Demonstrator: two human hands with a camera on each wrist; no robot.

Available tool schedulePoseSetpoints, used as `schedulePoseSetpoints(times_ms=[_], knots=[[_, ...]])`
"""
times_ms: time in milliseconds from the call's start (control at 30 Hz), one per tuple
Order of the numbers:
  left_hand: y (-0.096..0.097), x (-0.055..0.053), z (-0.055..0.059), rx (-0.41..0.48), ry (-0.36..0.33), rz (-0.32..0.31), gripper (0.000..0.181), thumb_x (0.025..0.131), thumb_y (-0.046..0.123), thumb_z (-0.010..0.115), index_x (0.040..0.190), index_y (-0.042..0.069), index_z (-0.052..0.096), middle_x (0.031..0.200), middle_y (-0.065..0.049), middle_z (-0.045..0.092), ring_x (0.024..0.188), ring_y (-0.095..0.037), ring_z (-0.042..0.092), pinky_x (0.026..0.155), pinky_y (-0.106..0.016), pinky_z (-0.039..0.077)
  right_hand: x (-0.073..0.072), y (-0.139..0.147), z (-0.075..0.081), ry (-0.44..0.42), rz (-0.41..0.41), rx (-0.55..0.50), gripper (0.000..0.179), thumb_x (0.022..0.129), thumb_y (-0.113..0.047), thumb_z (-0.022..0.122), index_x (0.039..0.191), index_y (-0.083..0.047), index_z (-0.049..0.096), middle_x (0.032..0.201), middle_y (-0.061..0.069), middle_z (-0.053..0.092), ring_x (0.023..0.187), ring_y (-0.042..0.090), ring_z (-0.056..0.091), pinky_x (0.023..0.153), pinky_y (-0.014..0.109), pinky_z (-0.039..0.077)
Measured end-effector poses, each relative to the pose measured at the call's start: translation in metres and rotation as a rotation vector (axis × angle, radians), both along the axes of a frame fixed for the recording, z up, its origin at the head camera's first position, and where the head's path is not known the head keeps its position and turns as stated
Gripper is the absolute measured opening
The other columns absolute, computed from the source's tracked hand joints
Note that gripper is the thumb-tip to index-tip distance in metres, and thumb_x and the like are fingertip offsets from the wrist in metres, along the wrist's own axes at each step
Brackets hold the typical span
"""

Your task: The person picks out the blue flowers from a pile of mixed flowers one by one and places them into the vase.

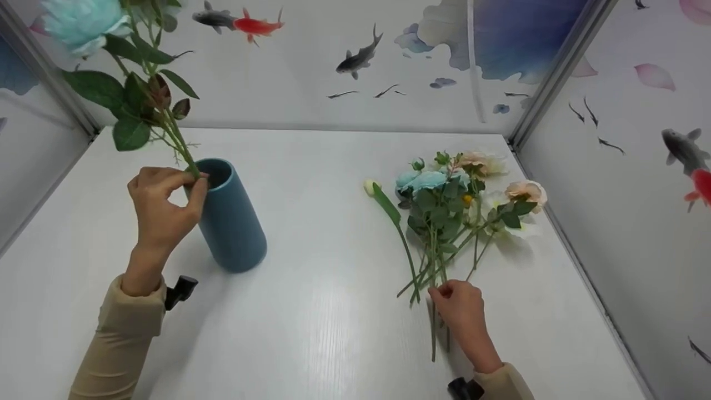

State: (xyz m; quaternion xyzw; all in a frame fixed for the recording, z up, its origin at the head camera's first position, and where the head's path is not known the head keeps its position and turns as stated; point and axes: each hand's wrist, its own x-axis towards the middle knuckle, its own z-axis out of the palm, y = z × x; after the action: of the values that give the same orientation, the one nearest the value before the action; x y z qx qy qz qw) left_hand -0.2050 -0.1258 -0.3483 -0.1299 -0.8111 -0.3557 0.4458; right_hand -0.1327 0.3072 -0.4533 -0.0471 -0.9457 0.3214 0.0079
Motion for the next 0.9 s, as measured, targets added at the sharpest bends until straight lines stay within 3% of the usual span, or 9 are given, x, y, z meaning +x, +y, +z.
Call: schedulePoseSetpoints(times_ms=[300, 500, 700, 900], knots=[[0.000, -0.003, 0.000, 0.024, 0.009, 0.035, 0.019, 0.083, 0.008, 0.061, 0.069, 0.002, 0.072, 0.072, -0.012, 0.066, 0.081, -0.033, 0.051, 0.083, -0.053, 0.031, 0.000, -0.001, -0.001, -0.060, -0.030, -0.060, 0.020, 0.085, -0.014, 0.068, 0.080, 0.005, 0.069, 0.062, 0.005, 0.063, 0.051, 0.015, 0.060, 0.047, 0.024, 0.046], [0.001, 0.000, 0.000, 0.063, 0.043, 0.016, 0.015, 0.081, 0.007, 0.063, 0.071, 0.000, 0.071, 0.073, -0.011, 0.064, 0.081, -0.032, 0.051, 0.084, -0.052, 0.032, 0.001, -0.001, 0.000, -0.066, -0.046, -0.065, 0.019, 0.085, -0.013, 0.067, 0.080, 0.005, 0.068, 0.062, 0.004, 0.063, 0.051, 0.014, 0.058, 0.046, 0.024, 0.045], [0.004, 0.007, 0.001, 0.180, 0.171, -0.111, 0.008, 0.079, -0.002, 0.064, 0.079, -0.001, 0.072, 0.076, -0.010, 0.064, 0.078, -0.026, 0.052, 0.079, -0.040, 0.035, 0.002, -0.001, 0.000, -0.067, -0.066, -0.105, 0.019, 0.086, -0.013, 0.067, 0.083, 0.006, 0.068, 0.065, 0.006, 0.064, 0.052, 0.015, 0.059, 0.047, 0.024, 0.046], [0.016, 0.019, 0.001, 0.215, 0.186, -0.244, 0.011, 0.078, -0.005, 0.063, 0.086, -0.002, 0.071, 0.081, -0.011, 0.064, 0.074, -0.022, 0.058, 0.074, -0.027, 0.043, 0.002, 0.000, 0.000, -0.114, -0.102, -0.194, 0.020, 0.087, -0.012, 0.066, 0.087, 0.008, 0.067, 0.066, 0.006, 0.064, 0.054, 0.016, 0.060, 0.049, 0.026, 0.050]])
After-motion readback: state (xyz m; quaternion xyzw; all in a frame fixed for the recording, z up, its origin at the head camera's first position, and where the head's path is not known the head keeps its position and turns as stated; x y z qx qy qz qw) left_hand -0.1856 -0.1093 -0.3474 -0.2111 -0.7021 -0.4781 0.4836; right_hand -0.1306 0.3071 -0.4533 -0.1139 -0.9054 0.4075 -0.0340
